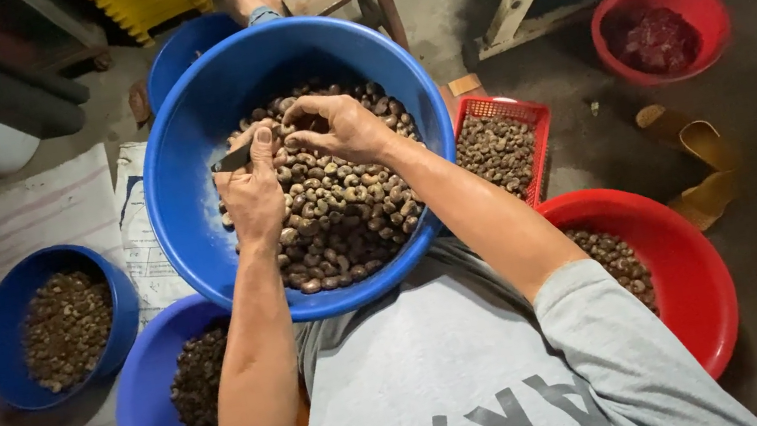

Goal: A person is manually peeling nuts using a small hand tool and sorting them into different bowls.

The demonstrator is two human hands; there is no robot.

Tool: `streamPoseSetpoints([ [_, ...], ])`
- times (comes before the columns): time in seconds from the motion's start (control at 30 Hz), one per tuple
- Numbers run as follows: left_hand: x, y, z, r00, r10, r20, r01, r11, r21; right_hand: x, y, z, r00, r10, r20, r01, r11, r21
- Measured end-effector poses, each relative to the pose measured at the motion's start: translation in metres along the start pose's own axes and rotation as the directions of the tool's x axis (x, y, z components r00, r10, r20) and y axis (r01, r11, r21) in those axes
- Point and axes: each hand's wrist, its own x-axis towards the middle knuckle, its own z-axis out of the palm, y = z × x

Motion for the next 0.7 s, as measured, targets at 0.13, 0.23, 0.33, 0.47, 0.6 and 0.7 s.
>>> streamPoseSetpoints([
  [0.13, -0.003, -0.002, 0.001, 1.0, 0.005, -0.012, -0.006, 0.997, -0.082, -0.001, -0.003, 0.0, 1.0, 0.016, -0.003, -0.016, 1.0, 0.012],
  [0.23, -0.003, -0.002, 0.002, 0.999, 0.051, -0.009, -0.051, 0.998, -0.042, 0.001, 0.004, 0.0, 0.999, -0.023, -0.026, 0.022, 0.999, -0.037],
  [0.33, -0.001, -0.01, -0.001, 0.999, 0.032, -0.015, -0.031, 0.999, 0.008, 0.002, 0.012, 0.003, 1.0, -0.016, -0.017, 0.016, 1.0, -0.006],
  [0.47, -0.001, -0.01, -0.003, 0.999, 0.027, -0.019, -0.026, 0.999, 0.028, 0.002, 0.006, 0.002, 1.0, -0.007, -0.007, 0.007, 1.0, 0.012],
  [0.6, -0.004, 0.006, -0.004, 0.998, 0.026, 0.05, -0.028, 0.999, 0.036, 0.002, 0.014, 0.003, 0.998, 0.06, -0.024, -0.058, 0.994, 0.098],
  [0.7, -0.003, -0.001, -0.004, 0.999, 0.032, 0.023, -0.032, 0.999, 0.031, 0.001, 0.011, 0.003, 0.998, 0.057, -0.012, -0.056, 0.993, 0.103],
])
